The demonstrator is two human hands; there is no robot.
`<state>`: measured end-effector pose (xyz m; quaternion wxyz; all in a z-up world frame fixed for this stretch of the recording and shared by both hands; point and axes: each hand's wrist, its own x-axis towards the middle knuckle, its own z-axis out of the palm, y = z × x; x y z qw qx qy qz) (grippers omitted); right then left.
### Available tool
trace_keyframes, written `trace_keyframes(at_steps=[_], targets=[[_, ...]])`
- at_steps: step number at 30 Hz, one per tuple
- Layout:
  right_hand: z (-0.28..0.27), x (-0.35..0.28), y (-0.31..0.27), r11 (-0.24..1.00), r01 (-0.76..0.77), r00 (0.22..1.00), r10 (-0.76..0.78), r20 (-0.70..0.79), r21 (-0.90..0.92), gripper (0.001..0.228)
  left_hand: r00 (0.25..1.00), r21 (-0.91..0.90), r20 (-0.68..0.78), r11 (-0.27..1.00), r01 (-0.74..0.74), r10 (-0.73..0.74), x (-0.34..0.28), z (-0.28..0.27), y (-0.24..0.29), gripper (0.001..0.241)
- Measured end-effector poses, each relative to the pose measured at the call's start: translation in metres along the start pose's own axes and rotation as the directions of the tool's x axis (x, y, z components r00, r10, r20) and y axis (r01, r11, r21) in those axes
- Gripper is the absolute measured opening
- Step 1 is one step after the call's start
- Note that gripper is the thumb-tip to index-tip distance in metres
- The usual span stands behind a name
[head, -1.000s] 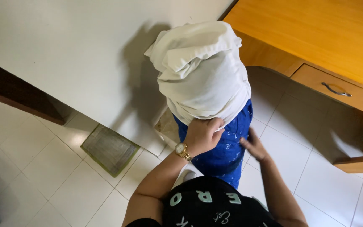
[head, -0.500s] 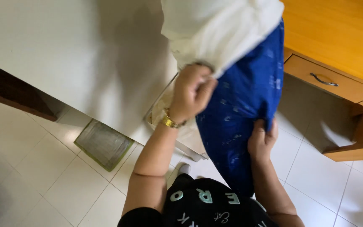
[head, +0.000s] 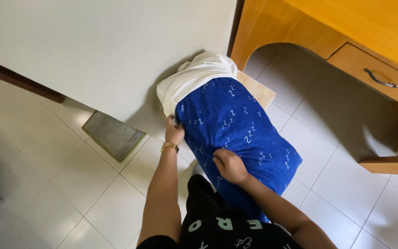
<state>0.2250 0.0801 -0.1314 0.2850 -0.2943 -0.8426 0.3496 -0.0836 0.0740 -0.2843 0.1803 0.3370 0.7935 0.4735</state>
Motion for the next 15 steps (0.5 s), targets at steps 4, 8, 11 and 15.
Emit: trace_keyframes(at_steps=[4,8,11,15], targets=[[-0.042,0.016,-0.043,0.989,0.147,0.978,-0.141,0.153,-0.029,0.018,0.989,0.038,0.021,0.989,0.145,-0.146,0.009,-0.032,0.037,0.044],[-0.052,0.078,-0.04,0.906,0.21,0.972,-0.153,0.179,-0.368,0.067,0.886,0.21,-0.247,0.914,-0.347,0.393,0.041,-0.042,0.106,0.04],[-0.04,0.112,-0.03,0.873,0.078,0.957,0.069,0.281,-0.481,0.085,0.909,0.413,-0.128,0.854,-0.316,0.398,0.053,-0.038,0.136,0.034],[-0.016,0.131,-0.001,0.804,-0.047,0.876,0.319,0.363,-0.593,0.096,0.863,0.338,0.149,0.796,-0.503,0.482,0.028,-0.037,0.167,0.006]])
